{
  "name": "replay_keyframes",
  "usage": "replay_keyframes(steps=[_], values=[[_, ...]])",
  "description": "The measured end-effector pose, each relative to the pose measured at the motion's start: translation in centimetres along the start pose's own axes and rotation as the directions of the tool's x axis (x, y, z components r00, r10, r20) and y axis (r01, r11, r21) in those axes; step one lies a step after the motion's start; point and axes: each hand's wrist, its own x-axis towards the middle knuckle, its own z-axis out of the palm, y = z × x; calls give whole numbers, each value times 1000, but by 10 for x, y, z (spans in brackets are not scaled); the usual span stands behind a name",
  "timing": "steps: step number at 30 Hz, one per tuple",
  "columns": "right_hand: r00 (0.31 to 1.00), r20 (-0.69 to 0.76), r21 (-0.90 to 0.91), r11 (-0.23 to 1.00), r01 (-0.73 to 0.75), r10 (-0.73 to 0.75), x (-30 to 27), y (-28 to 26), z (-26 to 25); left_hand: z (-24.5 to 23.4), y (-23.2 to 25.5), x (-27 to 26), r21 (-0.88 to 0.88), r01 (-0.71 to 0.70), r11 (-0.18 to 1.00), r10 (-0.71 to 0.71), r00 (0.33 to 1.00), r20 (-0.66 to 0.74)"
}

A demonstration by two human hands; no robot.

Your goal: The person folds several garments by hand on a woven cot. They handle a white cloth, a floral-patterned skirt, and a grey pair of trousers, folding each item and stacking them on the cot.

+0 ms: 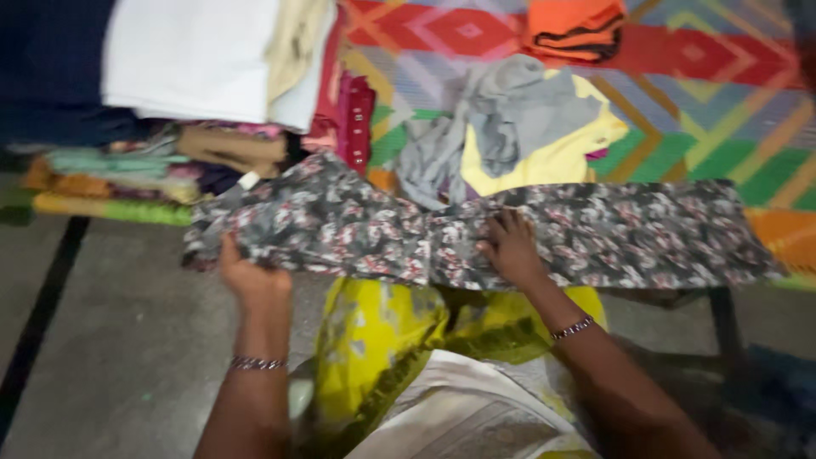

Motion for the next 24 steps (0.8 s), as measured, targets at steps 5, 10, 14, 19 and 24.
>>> replay_keyframes(steps=[5,10,14,19,24], values=[[917,279,568,721,-397,286,11,-66,7,7,-2,0,-76,13,997,-16,999,-36],[891,320,699,554,-451,322,26,-117,29,18,-4,-9,-88,-1,996,2,1000,6],[775,583,752,198,-629,244,41,-132,27,17,-1,-7,-64,-25,998,25,1000,-13],[869,438,876,109,-470,228,60,-124,-15,4,-5,10,54,-8,998,21,969,-247],[965,179,946,236,-222,190,74,-121,-68,-20,-14,22,170,47,984,16,936,-353]])
